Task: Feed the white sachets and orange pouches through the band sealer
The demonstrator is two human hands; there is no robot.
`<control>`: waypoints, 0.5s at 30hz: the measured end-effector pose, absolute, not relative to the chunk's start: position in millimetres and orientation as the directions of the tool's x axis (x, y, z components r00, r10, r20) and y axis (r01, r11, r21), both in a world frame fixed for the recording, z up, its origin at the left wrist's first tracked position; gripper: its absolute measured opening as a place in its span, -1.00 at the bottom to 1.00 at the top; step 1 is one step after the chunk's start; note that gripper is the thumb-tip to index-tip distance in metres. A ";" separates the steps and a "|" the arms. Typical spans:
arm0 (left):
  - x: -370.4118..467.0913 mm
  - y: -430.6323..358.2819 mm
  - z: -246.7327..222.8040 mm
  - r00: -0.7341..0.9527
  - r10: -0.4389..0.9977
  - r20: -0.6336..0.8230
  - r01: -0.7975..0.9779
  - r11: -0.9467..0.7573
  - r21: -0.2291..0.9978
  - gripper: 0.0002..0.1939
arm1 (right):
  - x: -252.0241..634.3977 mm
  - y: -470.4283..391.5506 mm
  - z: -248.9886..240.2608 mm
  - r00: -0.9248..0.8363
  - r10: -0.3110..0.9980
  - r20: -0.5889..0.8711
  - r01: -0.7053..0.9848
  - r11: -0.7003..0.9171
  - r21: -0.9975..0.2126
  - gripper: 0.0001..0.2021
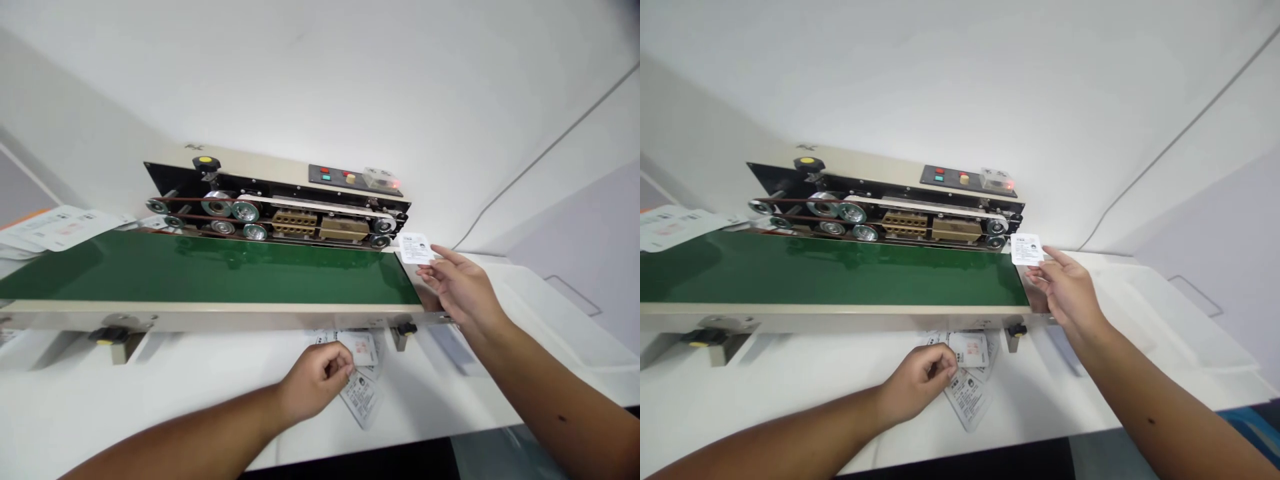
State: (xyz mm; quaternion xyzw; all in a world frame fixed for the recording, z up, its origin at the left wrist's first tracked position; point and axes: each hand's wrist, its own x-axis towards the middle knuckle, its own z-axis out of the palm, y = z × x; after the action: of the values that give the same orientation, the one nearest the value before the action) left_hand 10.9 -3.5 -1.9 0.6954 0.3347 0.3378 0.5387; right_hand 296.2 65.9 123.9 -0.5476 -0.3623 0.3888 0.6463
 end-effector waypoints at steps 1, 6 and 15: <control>11.1 -4.0 -2.0 0.550 0.828 0.107 0.101 -0.193 0.976 -0.89 | 298.1 66.2 123.8 0.424 0.905 0.036 -0.103 0.087 -0.991 -0.59; 11.3 -4.9 -0.1 0.559 0.824 0.093 0.104 -0.181 0.978 -0.88 | 293.3 77.8 124.9 0.234 0.969 -0.080 -0.121 -0.052 -0.991 -0.61; 11.1 -3.6 1.1 0.551 0.829 0.096 0.098 -0.178 0.979 -0.89 | 279.0 65.7 129.2 0.247 0.923 0.295 0.489 0.144 -0.860 -0.53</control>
State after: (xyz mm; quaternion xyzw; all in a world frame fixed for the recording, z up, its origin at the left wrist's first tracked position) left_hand 11.1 -3.6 1.1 0.6906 0.3357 0.3347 0.5462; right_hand 279.0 65.7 129.2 -0.6161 -0.5729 0.2199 0.4939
